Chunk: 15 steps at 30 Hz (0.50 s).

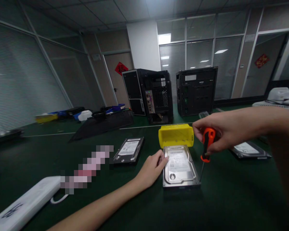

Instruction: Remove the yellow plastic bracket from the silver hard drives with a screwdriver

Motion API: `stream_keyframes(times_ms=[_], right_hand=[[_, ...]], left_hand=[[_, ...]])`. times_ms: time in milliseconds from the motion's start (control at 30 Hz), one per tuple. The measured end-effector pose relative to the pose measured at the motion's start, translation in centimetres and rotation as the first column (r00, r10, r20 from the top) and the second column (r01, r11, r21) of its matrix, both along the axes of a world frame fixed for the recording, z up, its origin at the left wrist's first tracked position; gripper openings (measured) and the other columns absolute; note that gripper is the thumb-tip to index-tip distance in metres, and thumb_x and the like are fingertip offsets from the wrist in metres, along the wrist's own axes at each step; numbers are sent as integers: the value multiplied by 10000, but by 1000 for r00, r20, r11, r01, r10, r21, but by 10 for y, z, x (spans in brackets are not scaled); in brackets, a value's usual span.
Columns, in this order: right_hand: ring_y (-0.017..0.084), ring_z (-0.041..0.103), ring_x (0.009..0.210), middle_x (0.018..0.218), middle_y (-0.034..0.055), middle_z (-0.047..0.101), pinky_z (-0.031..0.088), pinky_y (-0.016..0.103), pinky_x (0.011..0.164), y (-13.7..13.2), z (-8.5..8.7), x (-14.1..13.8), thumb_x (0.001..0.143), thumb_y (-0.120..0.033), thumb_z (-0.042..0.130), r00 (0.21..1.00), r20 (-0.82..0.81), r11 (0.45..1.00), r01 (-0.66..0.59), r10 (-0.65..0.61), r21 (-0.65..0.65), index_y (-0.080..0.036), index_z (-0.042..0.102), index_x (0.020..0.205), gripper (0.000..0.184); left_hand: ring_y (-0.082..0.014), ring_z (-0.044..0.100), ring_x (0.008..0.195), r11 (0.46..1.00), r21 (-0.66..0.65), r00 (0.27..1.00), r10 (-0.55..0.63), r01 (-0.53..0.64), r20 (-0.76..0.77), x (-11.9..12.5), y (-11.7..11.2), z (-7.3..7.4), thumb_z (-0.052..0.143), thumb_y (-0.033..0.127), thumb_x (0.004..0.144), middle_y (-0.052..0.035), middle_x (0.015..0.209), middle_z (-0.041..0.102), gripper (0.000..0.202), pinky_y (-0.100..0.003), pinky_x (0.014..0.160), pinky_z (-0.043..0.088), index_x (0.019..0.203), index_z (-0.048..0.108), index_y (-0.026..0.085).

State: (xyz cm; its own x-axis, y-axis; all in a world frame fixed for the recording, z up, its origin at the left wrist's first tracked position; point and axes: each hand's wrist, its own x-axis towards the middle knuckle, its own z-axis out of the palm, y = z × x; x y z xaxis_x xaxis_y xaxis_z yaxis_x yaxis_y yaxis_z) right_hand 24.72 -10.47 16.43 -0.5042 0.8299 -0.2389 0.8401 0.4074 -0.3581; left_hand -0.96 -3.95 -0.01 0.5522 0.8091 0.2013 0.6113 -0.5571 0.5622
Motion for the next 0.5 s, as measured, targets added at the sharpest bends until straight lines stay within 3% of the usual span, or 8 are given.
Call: stream_keyframes(times_ms=[233,500], right_hand=[[193,598,797,926,22,630,463,263,640,2,1,-3,655,-573,591,1000,-2,1000,-16,16,3,-240,558,1039,509],[151,602,582,774,12,650,416,218,455,2,1,-6,699,-552,540,1000,9,997,23,-22,-68,-225,621,915,400]], left_hand=[[-132,472,647,1000,2,1000,8,-8,-2,0,0,0,313,454,885,29,689,490,323,-229,563,310,760,446,188],[-138,475,651,1000,-18,1000,16,-16,-7,1,-3,4,293,477,879,22,692,490,351,-235,574,330,764,451,185]])
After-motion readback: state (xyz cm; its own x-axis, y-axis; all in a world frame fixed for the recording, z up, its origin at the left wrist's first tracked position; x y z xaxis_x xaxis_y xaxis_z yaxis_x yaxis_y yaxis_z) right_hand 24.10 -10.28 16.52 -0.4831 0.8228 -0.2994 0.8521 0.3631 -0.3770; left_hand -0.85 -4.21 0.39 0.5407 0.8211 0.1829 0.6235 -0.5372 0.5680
